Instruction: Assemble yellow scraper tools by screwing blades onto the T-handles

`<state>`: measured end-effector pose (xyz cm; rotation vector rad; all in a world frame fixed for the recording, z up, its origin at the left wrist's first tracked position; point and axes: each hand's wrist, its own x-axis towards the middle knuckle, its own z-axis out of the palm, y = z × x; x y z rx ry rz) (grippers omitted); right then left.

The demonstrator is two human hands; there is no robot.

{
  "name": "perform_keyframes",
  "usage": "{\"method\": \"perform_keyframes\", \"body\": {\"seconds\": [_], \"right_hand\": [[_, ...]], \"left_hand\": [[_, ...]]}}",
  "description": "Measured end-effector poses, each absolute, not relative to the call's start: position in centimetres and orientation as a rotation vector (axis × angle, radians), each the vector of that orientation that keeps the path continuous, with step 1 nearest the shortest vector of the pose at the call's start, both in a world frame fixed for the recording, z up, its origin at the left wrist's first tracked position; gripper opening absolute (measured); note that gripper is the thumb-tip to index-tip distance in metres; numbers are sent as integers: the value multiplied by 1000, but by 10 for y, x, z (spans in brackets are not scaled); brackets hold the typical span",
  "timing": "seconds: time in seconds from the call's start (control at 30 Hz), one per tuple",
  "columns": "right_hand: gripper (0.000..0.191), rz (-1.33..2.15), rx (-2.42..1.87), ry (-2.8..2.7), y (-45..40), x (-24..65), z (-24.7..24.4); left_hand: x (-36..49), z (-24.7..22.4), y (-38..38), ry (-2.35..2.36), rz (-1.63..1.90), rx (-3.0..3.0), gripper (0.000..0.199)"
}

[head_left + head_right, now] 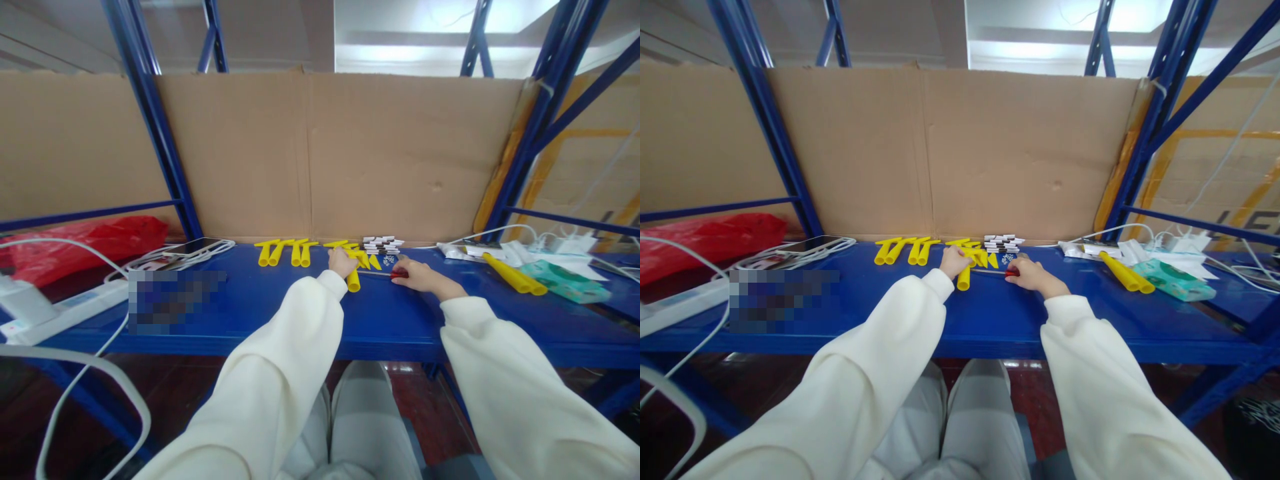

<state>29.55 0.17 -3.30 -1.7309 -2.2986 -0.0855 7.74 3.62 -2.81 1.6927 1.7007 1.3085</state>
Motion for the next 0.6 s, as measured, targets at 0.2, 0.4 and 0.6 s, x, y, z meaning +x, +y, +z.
{"method": "perform_keyframes", "body": {"seconds": [0.2,0.4,0.6], "right_hand": [[20,-19,-1761,-2279,-2,293,-31],[20,-56,-1757,-2280,-3,292,-30],[21,-99,-1783,-2288,-2,291,-30]], "left_hand": [[77,-33,37,1690,1325,1672,25],[77,-34,36,1701,1296,1718,23],[72,-31,39,1750,1215,1822,12]]}}
